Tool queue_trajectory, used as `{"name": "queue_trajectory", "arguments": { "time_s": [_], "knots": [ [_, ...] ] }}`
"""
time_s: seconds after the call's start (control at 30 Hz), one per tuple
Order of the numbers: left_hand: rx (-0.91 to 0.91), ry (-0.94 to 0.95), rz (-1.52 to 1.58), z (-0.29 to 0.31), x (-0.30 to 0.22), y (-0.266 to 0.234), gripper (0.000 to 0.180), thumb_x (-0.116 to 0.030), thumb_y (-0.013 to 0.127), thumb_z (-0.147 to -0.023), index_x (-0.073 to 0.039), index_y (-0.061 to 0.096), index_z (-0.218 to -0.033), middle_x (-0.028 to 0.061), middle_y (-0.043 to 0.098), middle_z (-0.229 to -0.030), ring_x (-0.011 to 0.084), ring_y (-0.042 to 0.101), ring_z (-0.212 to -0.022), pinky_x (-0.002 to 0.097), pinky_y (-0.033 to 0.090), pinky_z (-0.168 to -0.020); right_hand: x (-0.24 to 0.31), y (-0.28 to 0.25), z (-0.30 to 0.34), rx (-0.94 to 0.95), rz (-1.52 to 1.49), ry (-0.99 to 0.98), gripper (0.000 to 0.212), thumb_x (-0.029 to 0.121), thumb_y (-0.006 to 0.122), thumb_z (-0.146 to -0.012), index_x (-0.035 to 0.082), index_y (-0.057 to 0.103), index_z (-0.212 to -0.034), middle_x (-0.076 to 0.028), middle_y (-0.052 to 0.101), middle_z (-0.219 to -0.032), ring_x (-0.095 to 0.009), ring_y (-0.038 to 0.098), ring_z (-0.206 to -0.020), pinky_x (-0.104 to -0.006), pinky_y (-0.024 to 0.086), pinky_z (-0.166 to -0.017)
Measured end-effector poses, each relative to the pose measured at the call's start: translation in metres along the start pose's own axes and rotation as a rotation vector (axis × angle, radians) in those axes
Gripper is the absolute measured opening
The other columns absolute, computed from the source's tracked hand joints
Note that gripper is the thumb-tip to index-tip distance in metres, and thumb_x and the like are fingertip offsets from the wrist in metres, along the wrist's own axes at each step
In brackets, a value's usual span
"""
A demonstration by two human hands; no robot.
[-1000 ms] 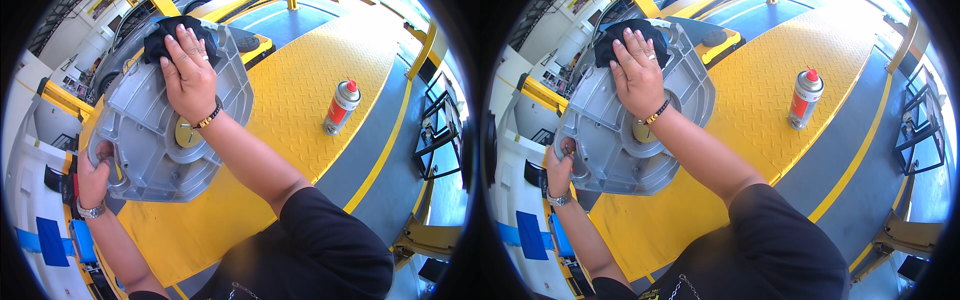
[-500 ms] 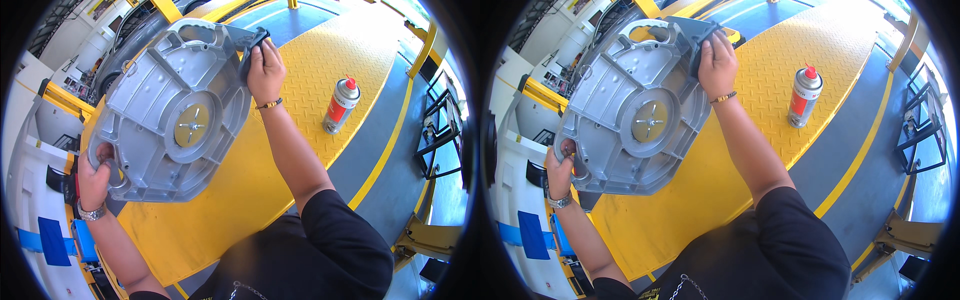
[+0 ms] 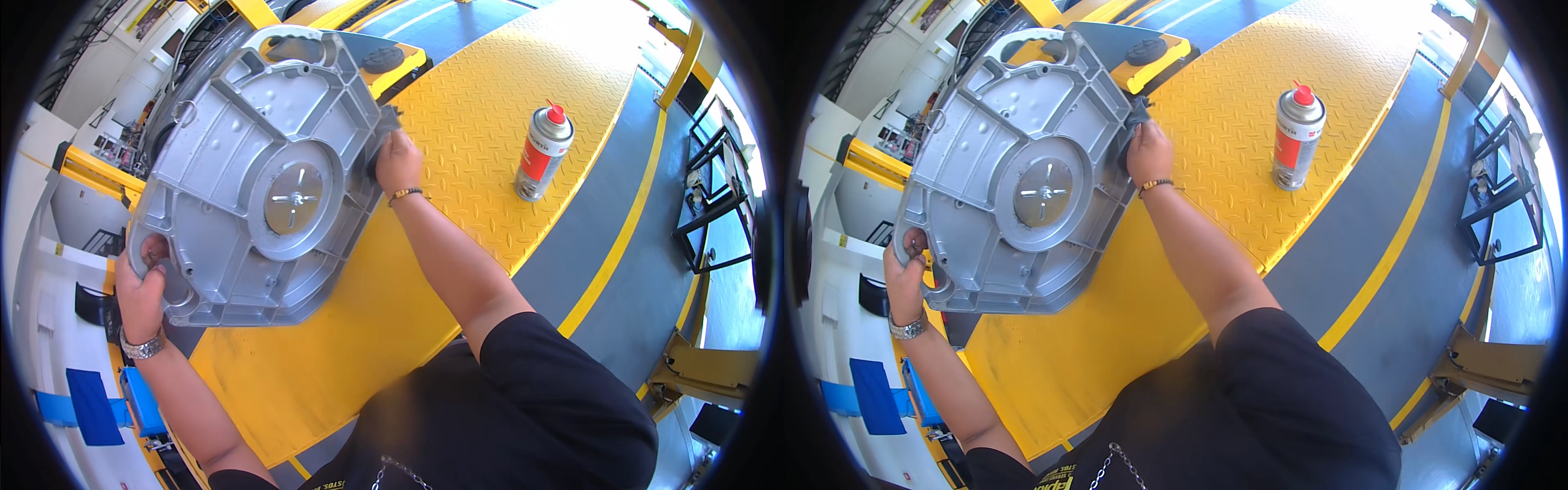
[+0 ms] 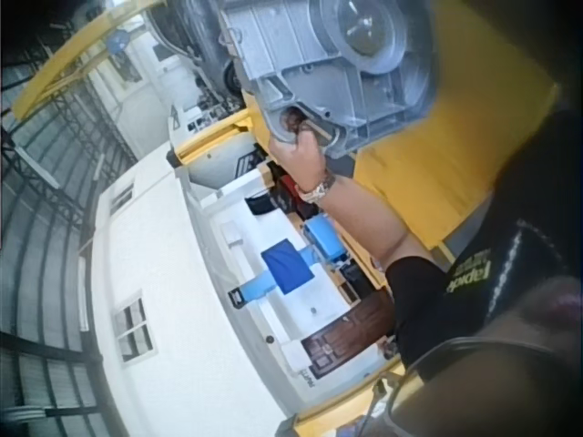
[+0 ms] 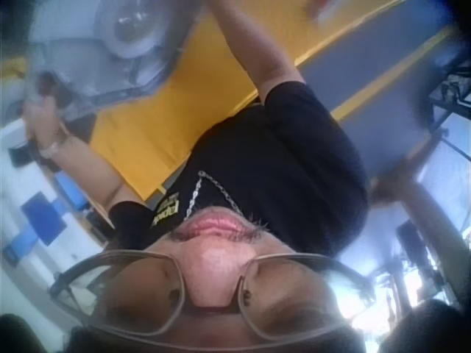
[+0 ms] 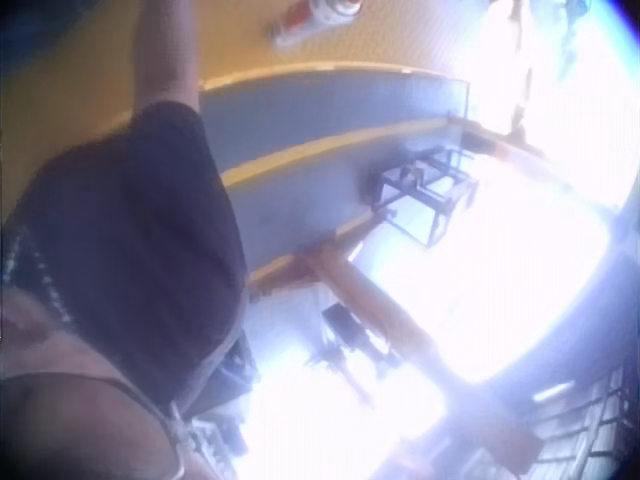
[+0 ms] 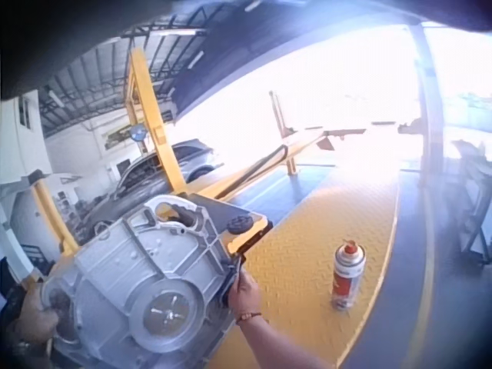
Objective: The person cleans a yellow metal platform and a gray circular turntable in a garage. They wipe the surfaces with a cloth, spray a cleaning agent, and wipe again. They also remove and clean the turntable separately before placing it back.
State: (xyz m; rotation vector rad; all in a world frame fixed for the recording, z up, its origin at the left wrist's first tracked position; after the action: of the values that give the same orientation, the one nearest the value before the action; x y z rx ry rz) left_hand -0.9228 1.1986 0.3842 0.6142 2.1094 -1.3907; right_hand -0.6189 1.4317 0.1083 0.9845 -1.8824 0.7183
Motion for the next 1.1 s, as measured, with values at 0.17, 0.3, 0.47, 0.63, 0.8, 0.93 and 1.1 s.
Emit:
{"name": "queue_trajectory", "arguments": {
  "time_s": [0.17, 0.3, 0.47, 0.63, 0.8, 0.93, 1.1],
  "knots": [
    [0.047, 0.023, 0.025, -0.005, 0.005, -0.003, 0.044, -0.003, 0.050, -0.078, 0.008, 0.059, -0.119, 0.0126, 0.064, -0.111, 0.0198, 0.062, -0.103, 0.0317, 0.045, -0.097, -0.018, -0.009, 0.034, 0.181, 0.154, 0.153, 0.033, 0.019, 0.053, -0.098, -0.003, 0.068, -0.117, -0.022, 0.070, -0.109, -0.041, 0.066, -0.100, -0.0465, 0.052, -0.091],
    [0.062, 0.096, 0.023, -0.011, 0.004, 0.002, 0.041, -0.006, 0.050, -0.079, 0.008, 0.060, -0.117, 0.0109, 0.064, -0.108, 0.0184, 0.061, -0.101, 0.0311, 0.046, -0.095, -0.018, -0.029, -0.010, 0.028, 0.038, 0.133, 0.032, 0.021, 0.057, -0.096, -0.005, 0.071, -0.108, -0.024, 0.070, -0.110, -0.041, 0.066, -0.103, -0.0454, 0.052, -0.094],
    [0.094, 0.067, 0.002, -0.015, 0.007, 0.003, 0.044, -0.009, 0.048, -0.080, 0.008, 0.060, -0.120, 0.0110, 0.064, -0.109, 0.0186, 0.061, -0.101, 0.0316, 0.047, -0.095, -0.010, -0.011, 0.032, 0.210, 0.212, 0.343, 0.027, 0.018, 0.053, -0.098, -0.005, 0.068, -0.095, -0.026, 0.070, -0.097, -0.044, 0.066, -0.091, -0.0507, 0.052, -0.082],
    [0.098, 0.057, 0.070, -0.034, 0.021, 0.004, 0.047, -0.013, 0.048, -0.082, 0.007, 0.059, -0.122, 0.0104, 0.063, -0.112, 0.0173, 0.061, -0.101, 0.0299, 0.047, -0.093, -0.008, -0.011, 0.049, 0.229, 0.152, 0.249, 0.026, 0.017, 0.051, -0.098, -0.003, 0.064, -0.089, -0.026, 0.068, -0.092, -0.045, 0.065, -0.089, -0.0507, 0.052, -0.081],
    [0.063, -0.017, 0.133, -0.060, 0.070, -0.014, 0.052, -0.009, 0.050, -0.081, 0.010, 0.052, -0.130, 0.0114, 0.062, -0.116, 0.0167, 0.062, -0.105, 0.0301, 0.048, -0.094, -0.005, -0.005, 0.073, 0.402, 0.269, 0.145, 0.021, 0.016, 0.052, -0.097, -0.003, 0.063, -0.094, -0.025, 0.065, -0.106, -0.041, 0.064, -0.097, -0.0468, 0.054, -0.085],
    [0.112, -0.035, 0.191, -0.056, 0.087, -0.023, 0.050, -0.007, 0.049, -0.081, 0.009, 0.052, -0.128, 0.0105, 0.060, -0.120, 0.0151, 0.061, -0.104, 0.0284, 0.048, -0.093, 0.029, 0.002, 0.130, 0.594, 0.377, -0.042, 0.018, 0.012, 0.054, -0.093, -0.006, 0.058, -0.094, -0.023, 0.061, -0.092, -0.041, 0.062, -0.097, -0.0454, 0.056, -0.081],
    [0.142, -0.014, 0.137, -0.056, 0.061, -0.010, 0.044, -0.005, 0.048, -0.080, 0.008, 0.053, -0.122, 0.0061, 0.058, -0.111, 0.0123, 0.058, -0.097, 0.0266, 0.047, -0.090, 0.054, -0.002, 0.194, 1.017, 0.154, -0.105, 0.023, 0.013, 0.051, -0.091, -0.007, 0.061, -0.094, -0.027, 0.062, -0.101, -0.042, 0.064, -0.092, -0.0455, 0.054, -0.087]
  ]
}}
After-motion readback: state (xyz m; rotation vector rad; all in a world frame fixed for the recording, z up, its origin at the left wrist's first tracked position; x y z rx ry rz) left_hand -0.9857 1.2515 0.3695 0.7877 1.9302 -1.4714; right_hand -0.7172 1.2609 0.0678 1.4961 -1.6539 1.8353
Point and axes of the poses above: each hand's wrist, its own z-axis away from the middle knuckle, its own y-axis out of the palm, x = y × z, the point moved 5 cm from there along -z, towards the middle knuckle
